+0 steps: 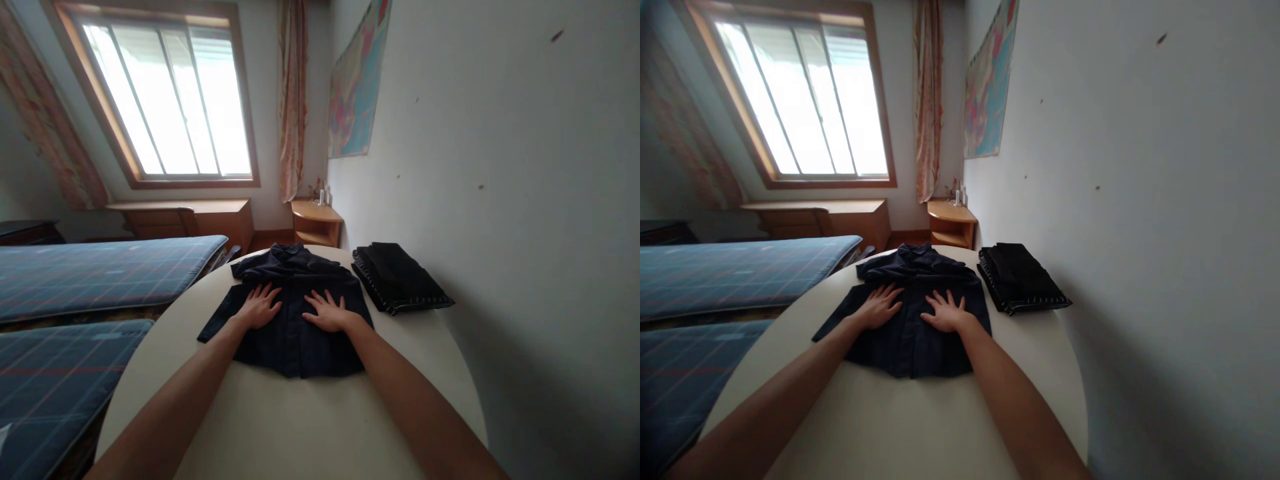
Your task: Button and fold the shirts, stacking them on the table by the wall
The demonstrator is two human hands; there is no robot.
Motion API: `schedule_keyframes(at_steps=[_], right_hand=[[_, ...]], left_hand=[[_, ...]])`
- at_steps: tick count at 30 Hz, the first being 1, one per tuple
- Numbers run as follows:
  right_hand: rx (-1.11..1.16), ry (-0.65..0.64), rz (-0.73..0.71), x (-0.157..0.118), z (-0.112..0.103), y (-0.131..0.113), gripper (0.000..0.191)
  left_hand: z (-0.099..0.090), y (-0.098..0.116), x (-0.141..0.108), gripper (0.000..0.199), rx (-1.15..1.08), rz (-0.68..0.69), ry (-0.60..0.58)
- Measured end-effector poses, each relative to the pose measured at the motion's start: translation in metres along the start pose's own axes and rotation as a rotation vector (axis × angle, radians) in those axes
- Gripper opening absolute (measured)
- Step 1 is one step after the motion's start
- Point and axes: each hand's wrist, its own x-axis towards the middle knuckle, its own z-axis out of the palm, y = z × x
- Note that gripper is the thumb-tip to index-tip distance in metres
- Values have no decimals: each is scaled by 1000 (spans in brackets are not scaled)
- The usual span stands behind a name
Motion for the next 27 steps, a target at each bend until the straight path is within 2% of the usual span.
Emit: schedule_keyframes(at_steps=[9, 14, 20, 27], right_hand=[[-16, 40, 33, 48, -15, 14, 76], [-45, 89, 57, 65, -19, 17, 74], [-109, 220, 47, 60, -8, 15, 70], [-129, 295, -7, 29, 4, 10, 70]], left_hand=[[2, -14, 46, 58, -31, -12, 49], [3, -18, 58, 57, -49, -34, 60], [4, -17, 47, 58, -55, -35, 77], [0, -4, 11, 58, -50, -40, 77]])
